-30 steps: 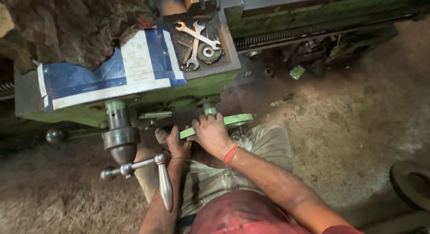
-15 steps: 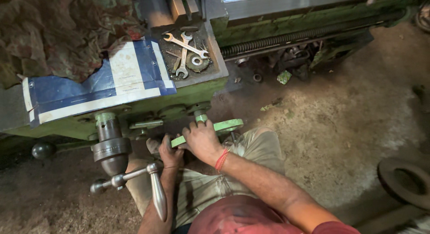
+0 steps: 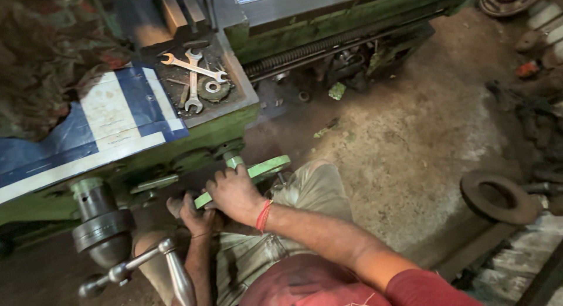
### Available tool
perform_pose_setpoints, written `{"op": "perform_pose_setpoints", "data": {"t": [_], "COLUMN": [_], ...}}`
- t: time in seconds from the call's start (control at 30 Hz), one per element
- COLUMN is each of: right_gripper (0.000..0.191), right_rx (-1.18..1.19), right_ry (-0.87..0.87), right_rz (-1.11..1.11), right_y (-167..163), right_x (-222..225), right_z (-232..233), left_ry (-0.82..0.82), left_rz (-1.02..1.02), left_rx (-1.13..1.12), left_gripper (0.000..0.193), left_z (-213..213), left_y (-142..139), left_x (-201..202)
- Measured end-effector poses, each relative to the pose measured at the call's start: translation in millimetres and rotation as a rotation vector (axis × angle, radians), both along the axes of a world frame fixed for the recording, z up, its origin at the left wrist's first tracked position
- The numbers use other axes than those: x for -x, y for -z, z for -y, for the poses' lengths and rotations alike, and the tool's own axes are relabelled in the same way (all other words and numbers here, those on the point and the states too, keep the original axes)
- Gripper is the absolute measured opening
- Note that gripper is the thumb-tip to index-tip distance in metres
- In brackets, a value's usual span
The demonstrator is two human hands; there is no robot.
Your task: The person operates a metal lathe, turning a green handwheel with both hands to adjust the machine. The camera is head-mounted and shakes frequently, showing the lathe chuck, handwheel, and nearby tools.
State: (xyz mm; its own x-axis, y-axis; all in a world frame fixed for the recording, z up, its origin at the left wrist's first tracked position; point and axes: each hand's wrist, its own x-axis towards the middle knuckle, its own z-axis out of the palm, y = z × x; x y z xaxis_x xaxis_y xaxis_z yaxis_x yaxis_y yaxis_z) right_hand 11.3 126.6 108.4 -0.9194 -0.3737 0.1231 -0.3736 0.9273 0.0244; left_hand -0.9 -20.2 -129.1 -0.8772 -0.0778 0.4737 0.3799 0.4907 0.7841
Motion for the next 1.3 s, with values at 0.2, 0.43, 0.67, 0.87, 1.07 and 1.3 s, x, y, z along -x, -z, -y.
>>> {"op": "perform_pose_setpoints", "data": {"t": [0.2,0.43,0.67,0.87,1.07,1.3], "right_gripper": [0.046,0.047,0.046,0.044,0.043,0.042], "right_rx": [0.0,-0.032,-0.049,-0.021,-0.036,-0.034], "right_ry": [0.0,0.007,-0.006,-0.017,-0.008,-0.005], "right_rz": [-0.008,0.017,0.017,0.007,0.016,0.028], "right_y": [-2.6,-3.5,-1.0,-0.2,1.3,2.6], "right_x": [-0.8,0.6,0.6,0.1,0.8,0.7], "right_z": [1.0,3.7,5.3,5.3,6.9,8.6], "left_ry": [-0.024,-0.087,-0.059,-0.082,-0.091,-0.098], "left_rz": [0.041,-0.151,0.023,-0.017,0.014,0.058], "left_rx": [0.005,0.098,0.031,-0.004,-0.004,-0.054], "left_gripper": [0.04,0.052,0.035,0.043,0.041,0.035], "left_z": [-1.8,-4.5,-4.8,-6.7,-7.0,-9.9], "left_y": [0.1,-5.4,-3.1,-5.7,-4.9,-5.1], "left_x": [0.6,1.3,0.4,-1.8,-1.1,-3.2]}}
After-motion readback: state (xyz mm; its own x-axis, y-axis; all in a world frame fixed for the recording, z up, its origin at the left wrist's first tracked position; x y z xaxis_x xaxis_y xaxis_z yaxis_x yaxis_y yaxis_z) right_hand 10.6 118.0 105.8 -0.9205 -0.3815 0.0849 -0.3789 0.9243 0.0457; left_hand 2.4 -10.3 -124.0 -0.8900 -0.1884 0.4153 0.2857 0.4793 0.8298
